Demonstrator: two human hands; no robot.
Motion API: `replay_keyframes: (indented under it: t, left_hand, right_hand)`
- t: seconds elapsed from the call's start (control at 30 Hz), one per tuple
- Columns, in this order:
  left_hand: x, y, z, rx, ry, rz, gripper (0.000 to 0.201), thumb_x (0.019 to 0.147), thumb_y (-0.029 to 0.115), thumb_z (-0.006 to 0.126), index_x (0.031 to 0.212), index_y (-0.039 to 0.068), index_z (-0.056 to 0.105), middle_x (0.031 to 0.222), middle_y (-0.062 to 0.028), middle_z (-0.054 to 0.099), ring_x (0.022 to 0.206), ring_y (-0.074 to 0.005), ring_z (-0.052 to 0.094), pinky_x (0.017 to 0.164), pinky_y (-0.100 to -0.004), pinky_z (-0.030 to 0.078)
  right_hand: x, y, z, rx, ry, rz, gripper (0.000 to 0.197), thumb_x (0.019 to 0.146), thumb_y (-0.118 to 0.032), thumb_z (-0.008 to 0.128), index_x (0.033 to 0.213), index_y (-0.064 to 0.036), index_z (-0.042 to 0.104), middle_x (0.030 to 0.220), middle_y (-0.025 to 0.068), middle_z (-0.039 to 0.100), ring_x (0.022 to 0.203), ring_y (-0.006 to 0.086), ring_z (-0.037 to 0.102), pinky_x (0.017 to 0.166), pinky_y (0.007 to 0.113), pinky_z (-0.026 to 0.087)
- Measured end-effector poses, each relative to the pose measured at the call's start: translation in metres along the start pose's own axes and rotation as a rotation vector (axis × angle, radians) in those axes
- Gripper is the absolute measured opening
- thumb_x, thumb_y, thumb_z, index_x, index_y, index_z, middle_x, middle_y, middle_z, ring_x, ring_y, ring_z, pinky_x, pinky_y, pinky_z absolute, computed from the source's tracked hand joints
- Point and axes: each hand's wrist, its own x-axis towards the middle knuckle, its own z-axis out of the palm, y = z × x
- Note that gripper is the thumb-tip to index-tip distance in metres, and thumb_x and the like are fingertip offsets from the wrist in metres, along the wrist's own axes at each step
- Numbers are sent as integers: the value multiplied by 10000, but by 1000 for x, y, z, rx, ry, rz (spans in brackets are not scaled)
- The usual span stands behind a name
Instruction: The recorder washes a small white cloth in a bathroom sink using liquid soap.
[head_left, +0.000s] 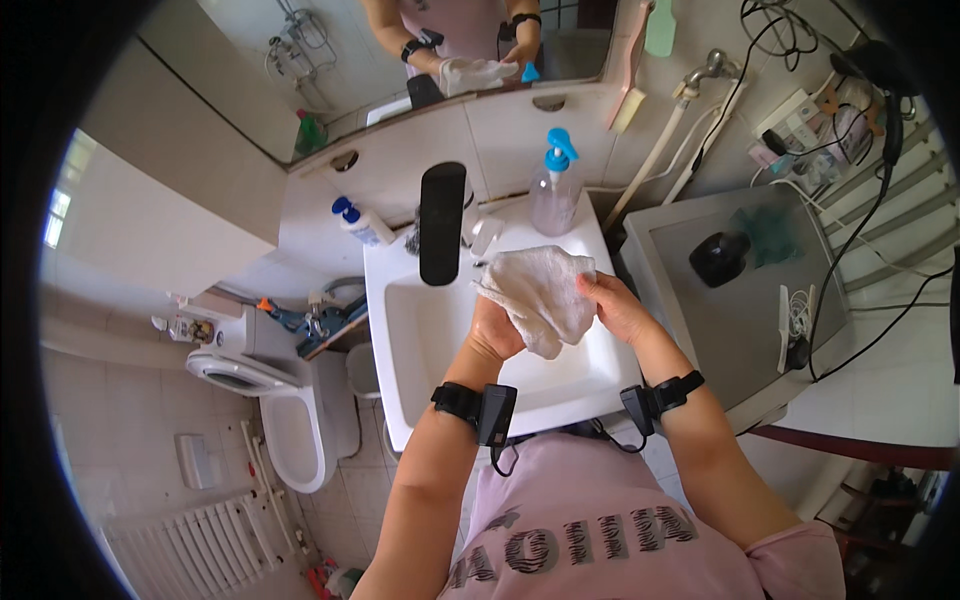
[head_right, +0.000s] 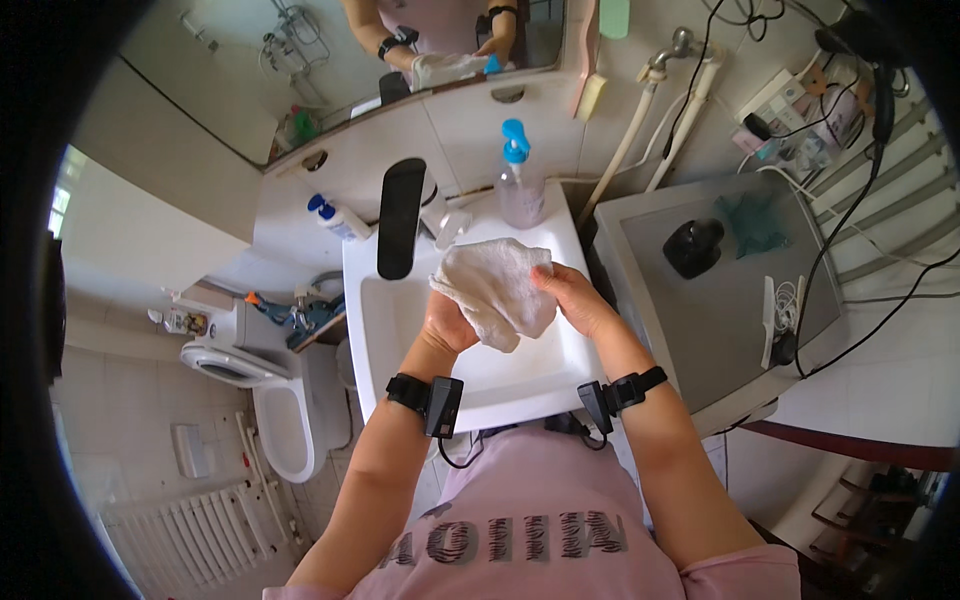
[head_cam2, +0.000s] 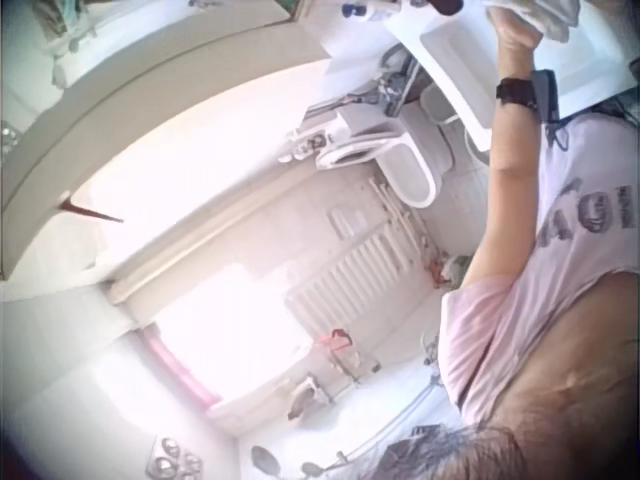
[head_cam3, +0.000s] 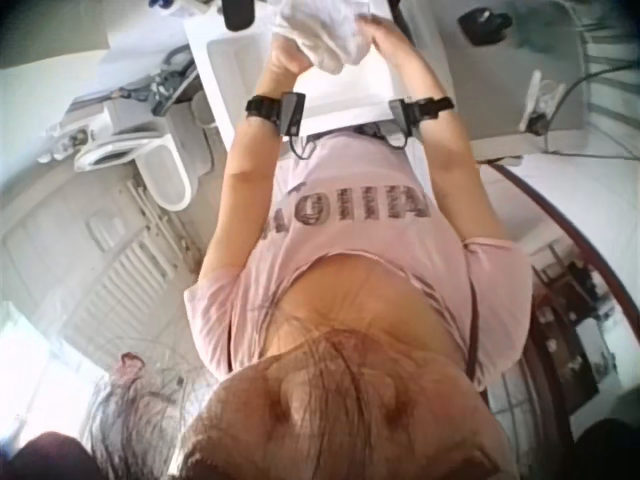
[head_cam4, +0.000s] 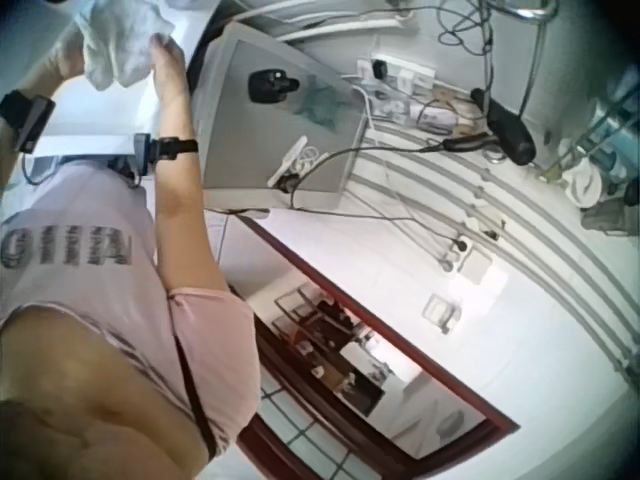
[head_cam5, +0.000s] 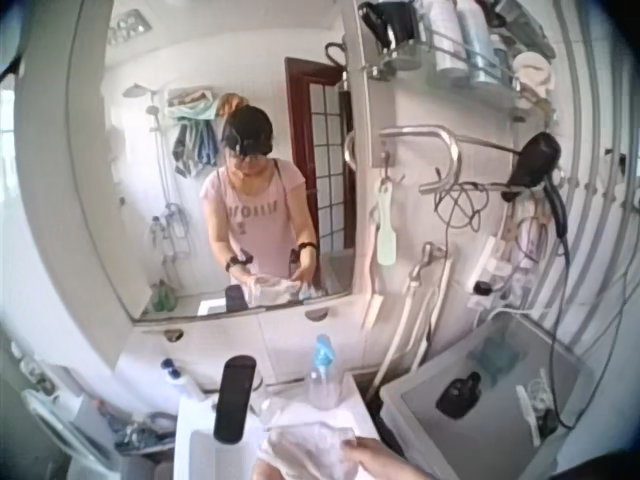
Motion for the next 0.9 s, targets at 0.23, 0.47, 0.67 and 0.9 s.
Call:
replay_keyframes:
  t: [0.23, 0.47, 0.67, 0.9]
  left_hand:
    - [-54, -21, -70, -48, 170, -94, 568, 863, 477, 294, 1255, 72, 370, 1224, -124, 460, 1179, -294, 384, 969, -543, 265]
    - [-40, -57, -87, -137, 410, 83, 541, 868, 494, 392, 1218, 82, 375, 1189, -89, 473, 1102, -279, 463, 919, -411, 375]
    - [-28, -56, -35, 119, 678, 176, 434, 899, 409, 363, 1167, 71, 411, 1117, -106, 512, 996, -248, 538, 791, -432, 478]
    - [-32, -32, -143, -227, -454, 183, 346, 899, 383, 359, 1016, 92, 505, 973, -82, 561, 899, -229, 564, 817, -427, 454]
  right_hand:
    - [-1, 37, 13, 344, 249, -40, 433, 821, -231, 593, 1183, -68, 420, 1063, 58, 542, 987, 173, 533, 853, 299, 426]
    - [-21, 43, 110, -671, 94, -483, 316, 741, -202, 646, 1011, -92, 522, 971, 108, 586, 883, 252, 587, 795, 318, 438]
    - [38, 26, 88, -897, 303, -54, 249, 785, -273, 599, 768, -38, 518, 769, 141, 582, 674, 310, 557, 571, 374, 431]
    - [-12, 30, 150, -904, 122, -590, 165, 748, -212, 625, 740, -72, 538, 723, 108, 551, 661, 292, 558, 591, 351, 446]
